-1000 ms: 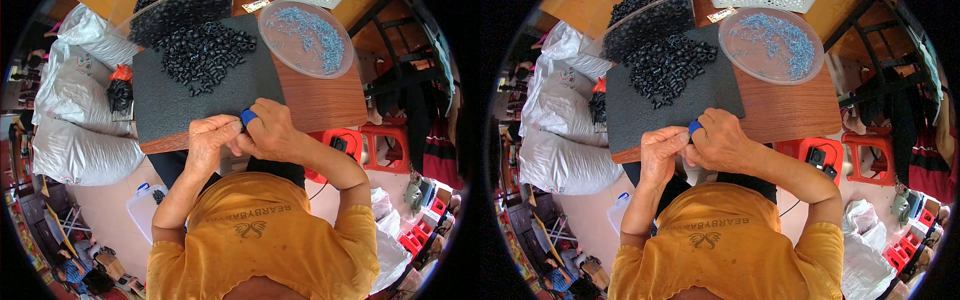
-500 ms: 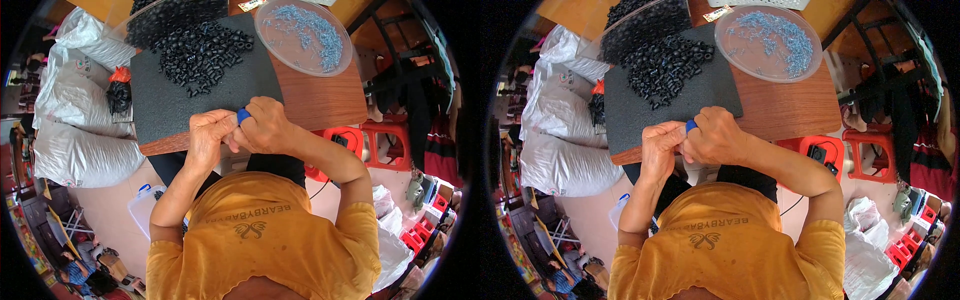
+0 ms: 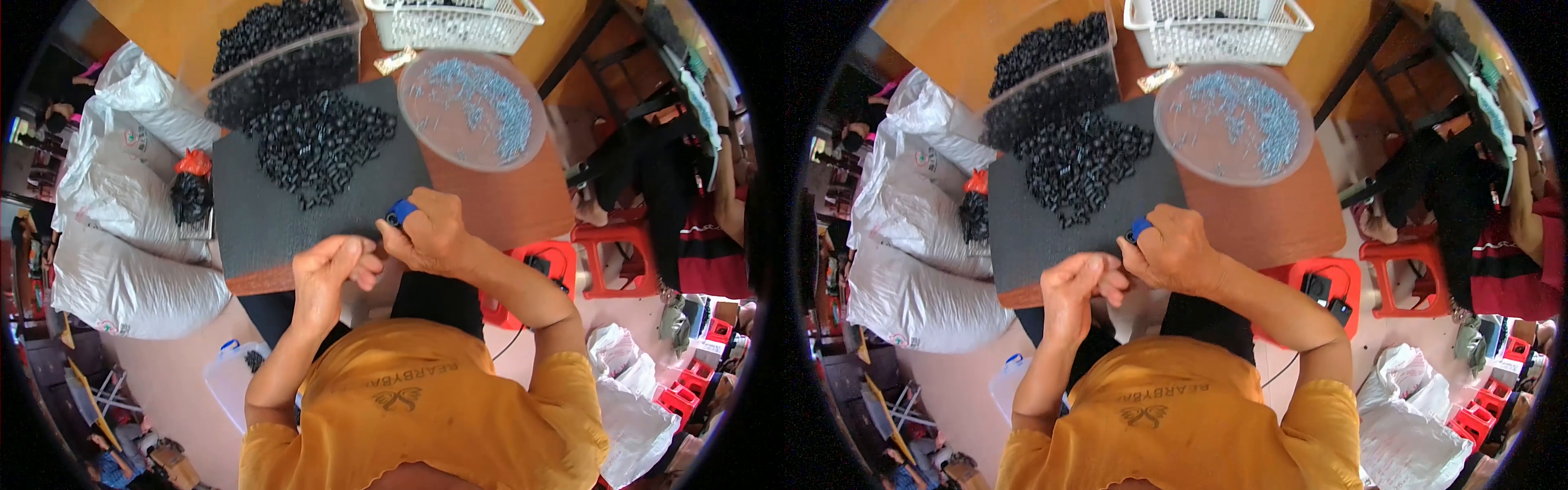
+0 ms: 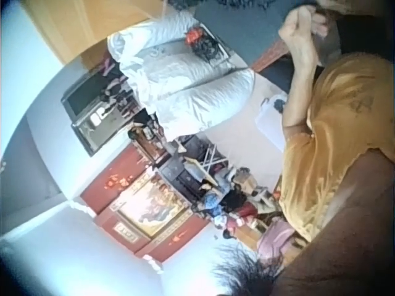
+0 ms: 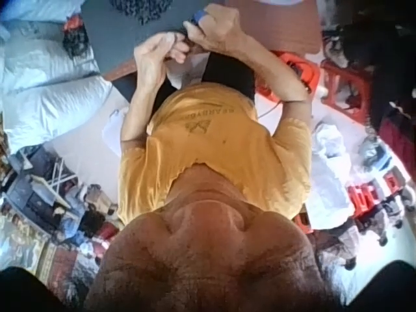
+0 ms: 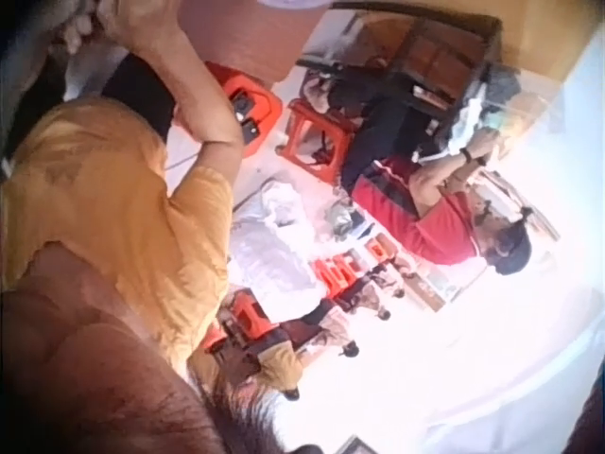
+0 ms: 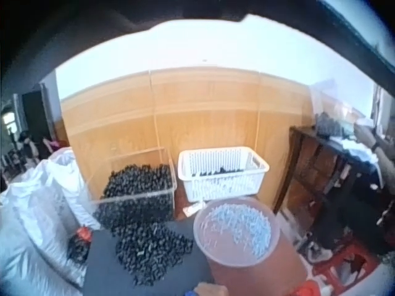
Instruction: The person assembles small black plastic components by hand, then inspects them.
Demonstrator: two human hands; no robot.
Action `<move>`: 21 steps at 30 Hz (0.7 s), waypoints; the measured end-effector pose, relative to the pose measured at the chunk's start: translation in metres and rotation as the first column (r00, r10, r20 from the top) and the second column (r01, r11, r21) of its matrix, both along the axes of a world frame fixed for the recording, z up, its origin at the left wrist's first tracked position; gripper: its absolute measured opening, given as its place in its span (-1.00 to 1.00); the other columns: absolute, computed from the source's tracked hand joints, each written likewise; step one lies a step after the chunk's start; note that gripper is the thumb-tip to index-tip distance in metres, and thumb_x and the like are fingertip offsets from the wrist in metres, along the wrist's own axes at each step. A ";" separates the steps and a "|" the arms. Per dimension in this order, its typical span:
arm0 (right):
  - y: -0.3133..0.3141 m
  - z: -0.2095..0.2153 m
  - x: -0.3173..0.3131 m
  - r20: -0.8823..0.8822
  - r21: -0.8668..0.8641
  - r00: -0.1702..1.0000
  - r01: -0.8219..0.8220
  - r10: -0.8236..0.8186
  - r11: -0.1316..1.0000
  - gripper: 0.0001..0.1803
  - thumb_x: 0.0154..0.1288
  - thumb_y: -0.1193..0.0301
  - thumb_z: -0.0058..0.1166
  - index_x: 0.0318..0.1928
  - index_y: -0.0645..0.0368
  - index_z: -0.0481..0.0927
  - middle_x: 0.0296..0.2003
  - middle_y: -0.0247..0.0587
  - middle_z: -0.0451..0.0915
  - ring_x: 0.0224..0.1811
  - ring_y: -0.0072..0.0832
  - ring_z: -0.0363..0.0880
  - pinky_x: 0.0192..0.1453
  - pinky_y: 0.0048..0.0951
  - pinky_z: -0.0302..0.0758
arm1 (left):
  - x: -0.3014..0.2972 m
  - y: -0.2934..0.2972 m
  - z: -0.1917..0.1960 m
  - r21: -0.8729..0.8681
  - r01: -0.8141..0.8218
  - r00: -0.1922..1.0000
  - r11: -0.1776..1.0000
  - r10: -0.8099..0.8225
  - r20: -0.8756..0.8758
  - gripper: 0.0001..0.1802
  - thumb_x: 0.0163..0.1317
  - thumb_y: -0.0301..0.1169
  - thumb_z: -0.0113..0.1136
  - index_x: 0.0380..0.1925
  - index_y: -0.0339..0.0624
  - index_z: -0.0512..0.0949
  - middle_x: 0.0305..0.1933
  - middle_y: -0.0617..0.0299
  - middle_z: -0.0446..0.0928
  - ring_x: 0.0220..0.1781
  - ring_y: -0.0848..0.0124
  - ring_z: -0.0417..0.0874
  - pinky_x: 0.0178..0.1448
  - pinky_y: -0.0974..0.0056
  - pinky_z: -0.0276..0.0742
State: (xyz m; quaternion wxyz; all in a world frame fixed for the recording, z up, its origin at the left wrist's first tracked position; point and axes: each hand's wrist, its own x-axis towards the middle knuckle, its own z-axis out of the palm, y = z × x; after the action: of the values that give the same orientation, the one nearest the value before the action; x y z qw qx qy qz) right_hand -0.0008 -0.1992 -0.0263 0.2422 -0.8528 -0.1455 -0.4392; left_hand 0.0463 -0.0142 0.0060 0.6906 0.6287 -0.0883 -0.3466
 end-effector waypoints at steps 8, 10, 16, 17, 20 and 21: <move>-0.078 0.034 0.060 -0.037 -0.025 0.950 0.308 -0.309 0.951 -0.66 0.08 0.33 0.27 -0.65 0.22 0.42 -0.69 0.00 0.45 -0.67 -0.04 0.46 -0.58 -0.09 0.38 | -0.018 -0.001 0.055 -0.155 0.384 0.900 0.910 -0.331 0.284 -0.77 0.38 -0.46 0.10 -0.17 -0.47 0.61 -0.30 0.03 0.66 -0.34 0.41 0.68 -0.24 0.40 0.62; -0.120 0.054 0.086 -0.150 0.000 0.907 0.398 -0.393 0.918 -0.62 0.11 0.27 0.21 -0.64 0.30 0.47 -0.62 0.12 0.54 -0.63 0.01 0.54 -0.52 -0.04 0.45 | -0.019 -0.003 0.064 -0.168 0.416 0.886 0.894 -0.356 0.298 -0.76 0.39 -0.44 0.10 -0.18 -0.45 0.61 -0.30 0.04 0.66 -0.33 0.43 0.68 -0.24 0.40 0.61; -0.229 0.107 0.177 -0.268 -0.247 0.685 0.631 -0.677 0.736 -0.32 0.05 -0.13 0.25 -0.44 0.41 0.63 -0.45 0.27 0.62 -0.30 0.09 0.65 -0.18 -0.03 0.55 | -0.019 -0.015 0.087 -0.137 0.585 0.690 0.799 -0.403 0.601 -0.82 0.31 -0.43 0.17 -0.22 -0.34 0.62 -0.33 0.08 0.65 -0.36 0.31 0.68 -0.30 0.33 0.54; -0.241 0.110 0.184 -0.307 -0.300 0.644 0.633 -0.701 0.713 -0.30 0.03 -0.15 0.27 -0.43 0.41 0.62 -0.45 0.25 0.62 -0.30 0.09 0.66 -0.17 -0.03 0.55 | -0.023 -0.020 0.093 -0.151 0.600 0.650 0.786 -0.368 0.665 -0.84 0.29 -0.44 0.18 -0.24 -0.32 0.61 -0.34 0.05 0.64 -0.36 0.23 0.68 -0.31 0.30 0.53; -0.261 0.108 0.190 -0.337 -0.376 0.584 0.635 -0.738 0.674 -0.39 0.10 -0.03 0.28 -0.40 0.42 0.59 -0.45 0.24 0.62 -0.30 0.09 0.65 -0.19 -0.04 0.53 | -0.036 -0.036 0.113 -0.189 0.658 0.533 0.729 -0.273 0.801 -0.84 0.18 -0.42 0.26 -0.30 -0.29 0.60 -0.39 0.01 0.61 -0.38 0.17 0.67 -0.36 0.24 0.53; -0.261 0.103 0.185 -0.261 -0.311 0.619 0.673 -0.741 0.672 -0.48 0.09 0.06 0.28 -0.40 0.39 0.61 -0.48 0.20 0.61 -0.37 0.00 0.63 -0.25 -0.09 0.51 | -0.039 -0.041 0.120 -0.177 0.705 0.496 0.686 -0.299 0.815 -0.81 0.14 -0.39 0.31 -0.32 -0.27 0.60 -0.42 0.02 0.60 -0.39 0.20 0.67 -0.38 0.23 0.53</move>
State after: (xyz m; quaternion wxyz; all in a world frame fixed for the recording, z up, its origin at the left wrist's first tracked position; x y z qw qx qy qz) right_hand 0.1843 -0.4599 0.0770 -0.0074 -0.9247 0.2114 -0.3167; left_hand 0.0070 -0.0552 0.1261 0.5901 0.4561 -0.6279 -0.2227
